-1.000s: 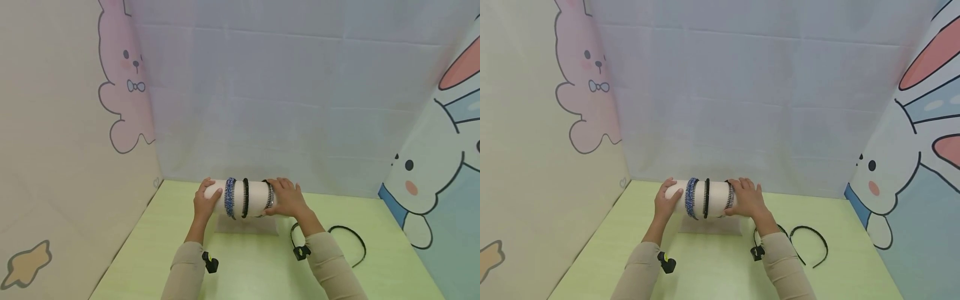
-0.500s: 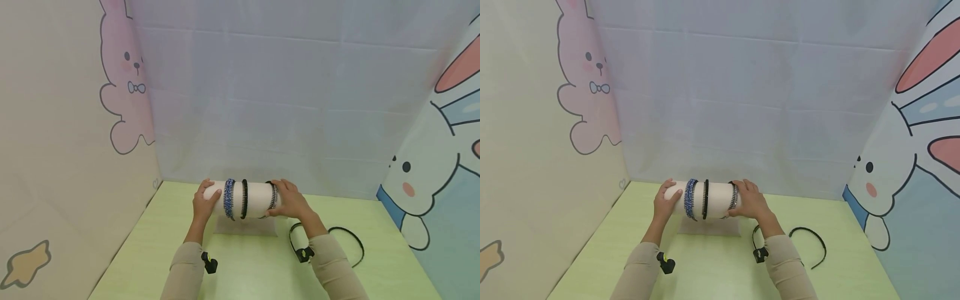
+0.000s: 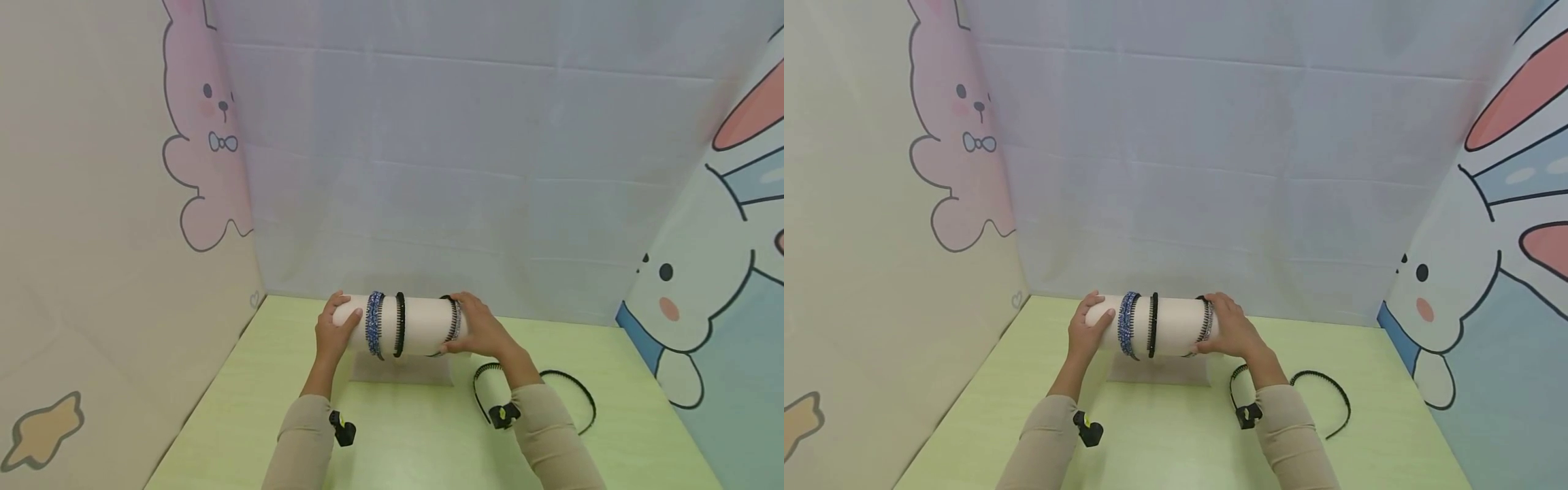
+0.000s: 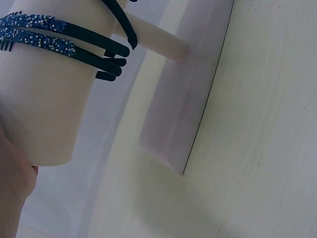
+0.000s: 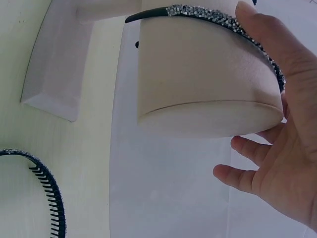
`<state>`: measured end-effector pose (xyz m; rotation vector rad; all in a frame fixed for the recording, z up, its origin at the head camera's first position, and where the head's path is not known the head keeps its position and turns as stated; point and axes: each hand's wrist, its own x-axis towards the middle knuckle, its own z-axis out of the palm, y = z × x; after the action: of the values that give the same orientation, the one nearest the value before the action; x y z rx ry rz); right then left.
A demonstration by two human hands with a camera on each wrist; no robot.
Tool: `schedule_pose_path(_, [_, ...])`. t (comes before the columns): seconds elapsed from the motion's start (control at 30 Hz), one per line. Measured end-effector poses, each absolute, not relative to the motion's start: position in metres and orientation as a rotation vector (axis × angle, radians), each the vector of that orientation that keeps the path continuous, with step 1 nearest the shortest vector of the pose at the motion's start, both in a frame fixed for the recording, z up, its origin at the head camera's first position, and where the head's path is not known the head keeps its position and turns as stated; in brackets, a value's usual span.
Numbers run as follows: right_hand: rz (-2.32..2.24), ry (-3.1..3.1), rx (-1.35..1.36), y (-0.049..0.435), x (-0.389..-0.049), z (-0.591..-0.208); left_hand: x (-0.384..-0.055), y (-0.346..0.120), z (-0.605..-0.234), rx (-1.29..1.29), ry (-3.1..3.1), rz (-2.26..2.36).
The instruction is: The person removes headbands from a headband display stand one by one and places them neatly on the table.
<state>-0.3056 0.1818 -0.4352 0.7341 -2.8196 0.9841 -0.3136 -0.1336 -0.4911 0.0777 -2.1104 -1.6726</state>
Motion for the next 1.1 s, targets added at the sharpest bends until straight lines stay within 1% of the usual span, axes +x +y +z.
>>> schedule_pose_path(0.1, [1.038, -2.784, 0.766, 0.186, -0.308, -0.438, -0.313, -0.133, -0.49, 0.078, -2.111, -1.674])
schedule_pose_path(0.53, [1.324, -2.783, 0.67, 0.196, -0.305, -0.44, -0.315, -0.134, -0.489, 0.069, -2.126, -1.665])
schedule_pose_path(0.77, [1.502, -2.73, 0.687, 0.2, -0.302, -0.442, -0.314, -0.134, -0.49, 0.056, -2.109, -1.679])
schedule_pose_path(0.93, [1.493, -2.744, 0.677, 0.201, -0.302, -0.442, -0.315, -0.134, -0.492, 0.063, -2.105, -1.684])
schedule_pose_path(1.1, [1.436, -2.778, 0.723, 0.198, -0.302, -0.443, -0.314, -0.134, -0.493, 0.074, -2.114, -1.682])
